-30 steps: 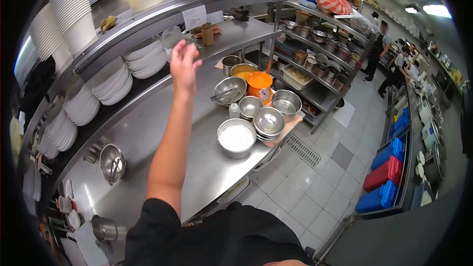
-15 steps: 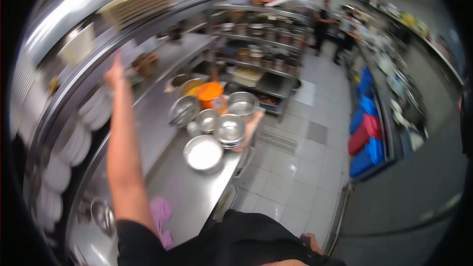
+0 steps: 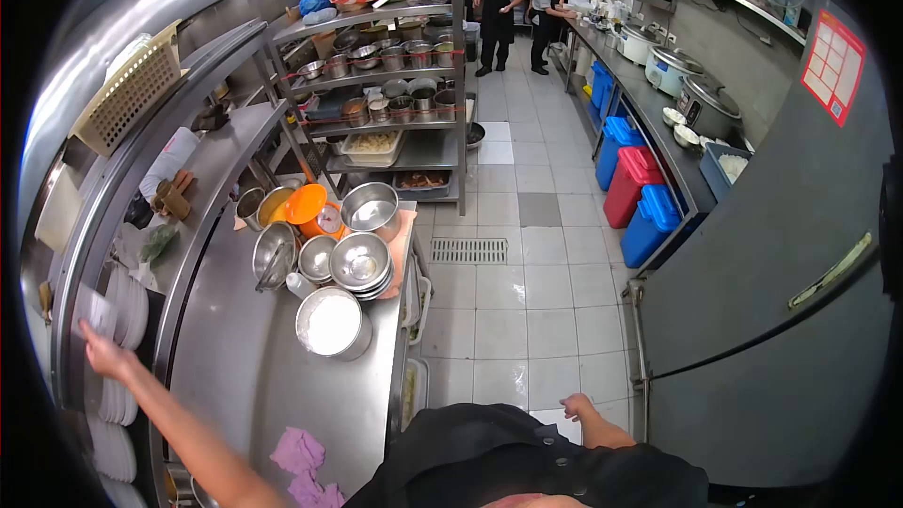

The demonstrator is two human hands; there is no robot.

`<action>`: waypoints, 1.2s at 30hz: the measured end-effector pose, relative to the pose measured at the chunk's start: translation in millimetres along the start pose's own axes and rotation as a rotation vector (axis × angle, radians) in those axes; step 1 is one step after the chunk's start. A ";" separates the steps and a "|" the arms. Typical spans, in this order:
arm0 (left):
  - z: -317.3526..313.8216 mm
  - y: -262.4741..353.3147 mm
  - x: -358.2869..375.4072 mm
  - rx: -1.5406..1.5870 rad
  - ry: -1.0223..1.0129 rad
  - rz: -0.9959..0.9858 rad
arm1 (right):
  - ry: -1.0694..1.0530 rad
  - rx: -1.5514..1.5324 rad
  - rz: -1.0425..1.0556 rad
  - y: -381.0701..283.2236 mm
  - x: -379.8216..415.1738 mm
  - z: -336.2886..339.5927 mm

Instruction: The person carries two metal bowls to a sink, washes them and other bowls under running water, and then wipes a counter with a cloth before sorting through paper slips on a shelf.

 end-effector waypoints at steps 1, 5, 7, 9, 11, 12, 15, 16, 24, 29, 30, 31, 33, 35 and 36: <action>17.2 1.6 -3.0 0.069 0.008 -0.033 | 0.001 0.000 0.000 7.0 -17.0 0.4; 80.9 -17.2 -39.4 0.023 0.082 -0.008 | 0.019 0.244 0.242 -0.1 -52.7 9.3; 102.7 -11.3 -38.1 0.056 0.098 -0.009 | 0.022 0.284 0.236 -18.8 -37.6 16.3; 118.3 -5.1 -42.3 0.092 0.113 -0.009 | -0.062 0.243 0.056 -20.9 -33.8 18.5; 126.9 -6.0 -50.8 0.040 0.097 0.083 | -0.061 0.267 0.077 -23.9 -31.2 18.5; 127.6 -4.7 -50.4 0.041 0.097 0.083 | -0.062 0.289 0.098 -26.8 -28.8 18.1; 128.5 3.0 -45.9 -0.020 0.117 0.054 | -0.070 0.309 0.132 -29.2 -19.7 14.8; 127.3 4.5 -43.5 -0.005 0.113 0.072 | -0.071 0.309 0.131 -29.6 -17.4 13.1; 117.0 29.0 -12.6 0.130 0.120 0.170 | 0.005 0.069 -0.055 4.3 -3.4 6.9; 113.6 54.5 15.9 0.228 0.064 0.125 | 0.043 0.133 0.059 32.7 -12.8 5.6; 115.6 55.7 21.1 0.227 0.062 0.126 | 0.027 0.197 0.155 36.1 -20.8 3.5; 118.4 57.4 25.2 0.242 0.050 0.107 | 0.027 0.196 0.153 30.4 -12.3 4.3; 127.1 49.4 24.8 0.259 0.036 0.090 | 0.071 0.046 -0.036 21.0 16.0 11.3; 150.1 37.5 18.0 0.190 0.133 -0.073 | 0.057 0.117 0.065 42.3 -23.4 6.8; 154.7 35.7 24.7 0.190 0.131 -0.071 | 0.044 0.192 0.167 46.7 -37.4 4.9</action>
Point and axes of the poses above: each hand's wrist, its own x-axis away from the middle knuckle, its own z-axis out of the back of the hand, y = z × x, the point moved 6 cm from there along -x, towards the middle knuckle, and after that the axes turned 4 degrees about z, right-handed, at the moved point
